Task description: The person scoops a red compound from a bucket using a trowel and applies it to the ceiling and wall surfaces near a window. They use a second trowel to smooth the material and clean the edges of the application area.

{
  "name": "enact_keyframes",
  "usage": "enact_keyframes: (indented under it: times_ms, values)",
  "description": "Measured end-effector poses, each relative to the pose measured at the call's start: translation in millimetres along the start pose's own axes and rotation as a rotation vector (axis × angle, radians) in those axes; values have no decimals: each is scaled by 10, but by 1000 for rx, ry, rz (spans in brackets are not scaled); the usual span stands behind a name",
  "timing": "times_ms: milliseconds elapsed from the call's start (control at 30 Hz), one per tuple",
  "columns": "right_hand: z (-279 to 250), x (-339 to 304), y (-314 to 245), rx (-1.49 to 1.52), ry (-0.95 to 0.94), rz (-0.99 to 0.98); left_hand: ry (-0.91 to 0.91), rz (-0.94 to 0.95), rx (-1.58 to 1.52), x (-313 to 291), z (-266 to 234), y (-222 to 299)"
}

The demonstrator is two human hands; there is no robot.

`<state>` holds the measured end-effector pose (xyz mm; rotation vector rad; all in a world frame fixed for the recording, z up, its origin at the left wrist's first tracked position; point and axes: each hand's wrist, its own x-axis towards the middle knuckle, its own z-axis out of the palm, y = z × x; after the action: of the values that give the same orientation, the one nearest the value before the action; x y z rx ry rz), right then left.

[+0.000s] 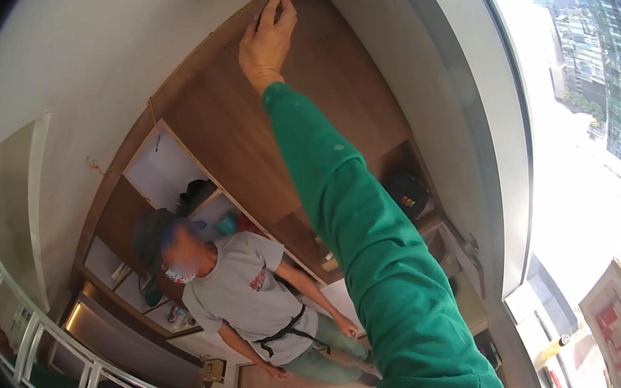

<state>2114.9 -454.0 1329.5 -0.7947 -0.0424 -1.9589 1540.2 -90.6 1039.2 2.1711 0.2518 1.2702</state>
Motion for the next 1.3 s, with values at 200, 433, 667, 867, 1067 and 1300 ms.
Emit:
enact_keyframes:
  times_ms: [200, 433, 667, 867, 1067, 1300]
  values:
    - [-122, -162, 24, 30, -114, 28, 37, -683, -714, 96, 111, 374]
    - [-259, -47, 42, 57, -58, 50, 89, -717, -600, 149, 192, 445]
    - [-49, -36, -172, 74, -46, 48, -48, -385, -466, 221, 220, 170]
    - [55, -36, -120, 2, -15, 17, 158, -750, -511, 221, 259, 433]
    - [-93, -224, 15, 54, -134, 51, 208, -745, -530, 248, 337, 512]
    - [-28, -19, 26, 48, -28, 75, 175, -724, -531, 273, 328, 469]
